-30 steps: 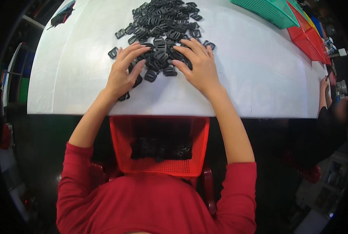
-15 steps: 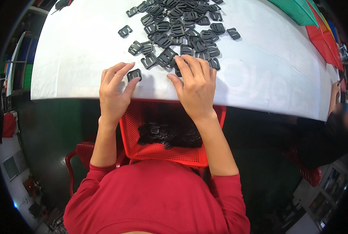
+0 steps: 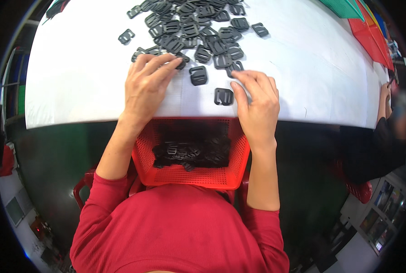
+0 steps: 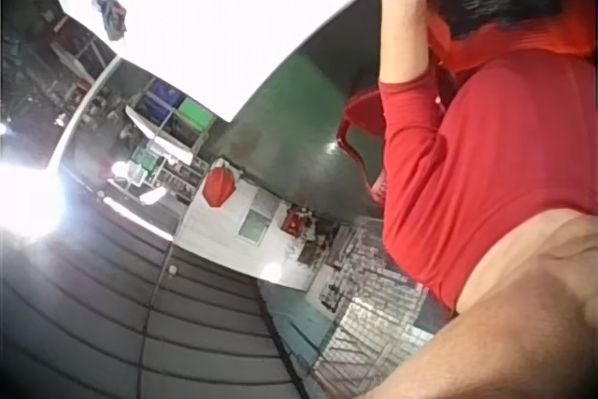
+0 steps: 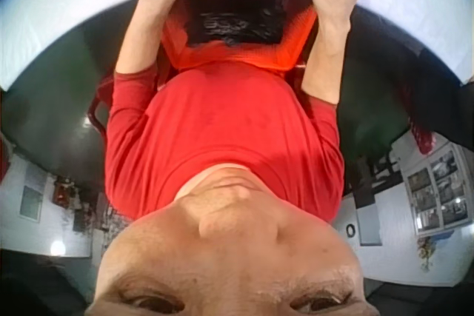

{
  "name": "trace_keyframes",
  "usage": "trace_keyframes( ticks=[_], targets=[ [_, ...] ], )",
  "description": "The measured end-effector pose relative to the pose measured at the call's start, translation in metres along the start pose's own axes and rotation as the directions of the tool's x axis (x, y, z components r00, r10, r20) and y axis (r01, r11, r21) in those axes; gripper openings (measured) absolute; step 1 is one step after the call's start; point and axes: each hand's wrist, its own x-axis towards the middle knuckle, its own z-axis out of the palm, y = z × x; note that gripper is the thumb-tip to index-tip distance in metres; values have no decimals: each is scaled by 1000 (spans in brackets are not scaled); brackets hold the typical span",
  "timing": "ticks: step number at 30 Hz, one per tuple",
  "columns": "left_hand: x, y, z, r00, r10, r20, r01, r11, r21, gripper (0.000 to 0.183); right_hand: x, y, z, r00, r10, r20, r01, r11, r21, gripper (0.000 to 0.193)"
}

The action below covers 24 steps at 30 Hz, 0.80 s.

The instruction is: The person sorts small black plastic fasteners and metal hooks on a table, placing the fasteners into a red basket and the hooks into a yellow basket. They then carry the red basket to another table and continue sorting the fasteners by hand.

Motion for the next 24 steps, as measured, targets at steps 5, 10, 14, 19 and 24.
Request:
trace_keyframes(
  ticks=[5, 10, 14, 19, 24],
  targets=[
    [1, 25, -27, 879, -315, 357, 434, 839, -329, 20, 20, 11, 26, 984, -159, -85, 149, 982, -116, 37],
    [1, 27, -17, 980, -132, 151, 153, 979, -136, 24, 50, 13, 56, 952, -307, -24, 293, 927, -235, 32],
    [10, 33, -13, 991, -29, 133, 40, 996, -77, 27, 52, 41, 32, 974, -204, -97, 147, 897, -418, 27],
    [12, 38, 1, 973, 25, 228, -26, 1000, 1, 30, 32, 36, 6, 972, -216, -94, 192, 958, -214, 31],
    [11, 41, 8, 968, 81, 239, -83, 997, -4, 31, 22, 29, 4, 987, -131, -88, 112, 974, -197, 39]
  ],
)
